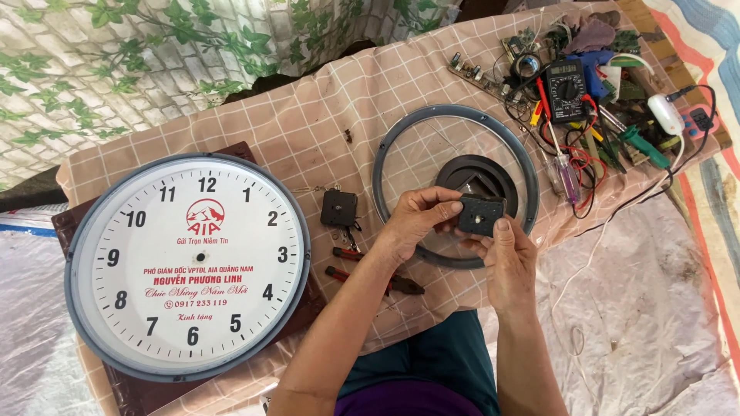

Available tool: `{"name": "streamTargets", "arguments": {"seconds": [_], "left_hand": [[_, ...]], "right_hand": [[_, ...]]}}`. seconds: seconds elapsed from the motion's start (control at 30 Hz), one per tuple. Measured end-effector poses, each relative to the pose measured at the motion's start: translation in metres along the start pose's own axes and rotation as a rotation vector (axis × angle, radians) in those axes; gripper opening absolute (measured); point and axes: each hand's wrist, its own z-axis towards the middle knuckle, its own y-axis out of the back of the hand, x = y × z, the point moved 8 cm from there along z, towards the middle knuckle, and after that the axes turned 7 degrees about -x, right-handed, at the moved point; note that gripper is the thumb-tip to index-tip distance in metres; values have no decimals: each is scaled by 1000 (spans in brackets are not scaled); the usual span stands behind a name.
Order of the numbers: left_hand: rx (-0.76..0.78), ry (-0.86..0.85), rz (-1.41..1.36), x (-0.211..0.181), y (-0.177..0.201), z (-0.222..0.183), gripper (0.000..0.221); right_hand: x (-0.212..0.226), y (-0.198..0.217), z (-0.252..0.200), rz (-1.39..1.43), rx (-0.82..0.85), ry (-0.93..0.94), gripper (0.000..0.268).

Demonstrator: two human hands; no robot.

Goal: Disassembling a wall clock by removing the hands, glass cover, and movement mechanism for repair or inspection.

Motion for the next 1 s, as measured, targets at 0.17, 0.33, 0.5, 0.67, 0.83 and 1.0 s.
{"name": "streamTargets", "arguments": {"seconds": [0.17, 0.33, 0.5, 0.67, 0.83, 1.0], "left_hand": [[-24, -78, 74, -14, -4, -5, 23], [-254, -748, 850, -64, -10, -25, 40], [-41, -801, 1312, -39, -33, -30, 82], [139, -696, 1510, -10, -40, -26, 82], [167, -685, 1543, 5, -42, -20, 76], [147, -739, 1517, 16, -47, -17, 64]], "right_hand": [[-6, 14, 3, -5, -30, -1, 33], [-13, 45, 7, 67, -167, -22, 31], [-7, 73, 6, 62, -249, 43, 30], [-7, 91, 3, 60, -276, 61, 27], [-12, 99, 3, 75, -289, 66, 25], [-6, 94, 1, 39, -266, 56, 24]]}}
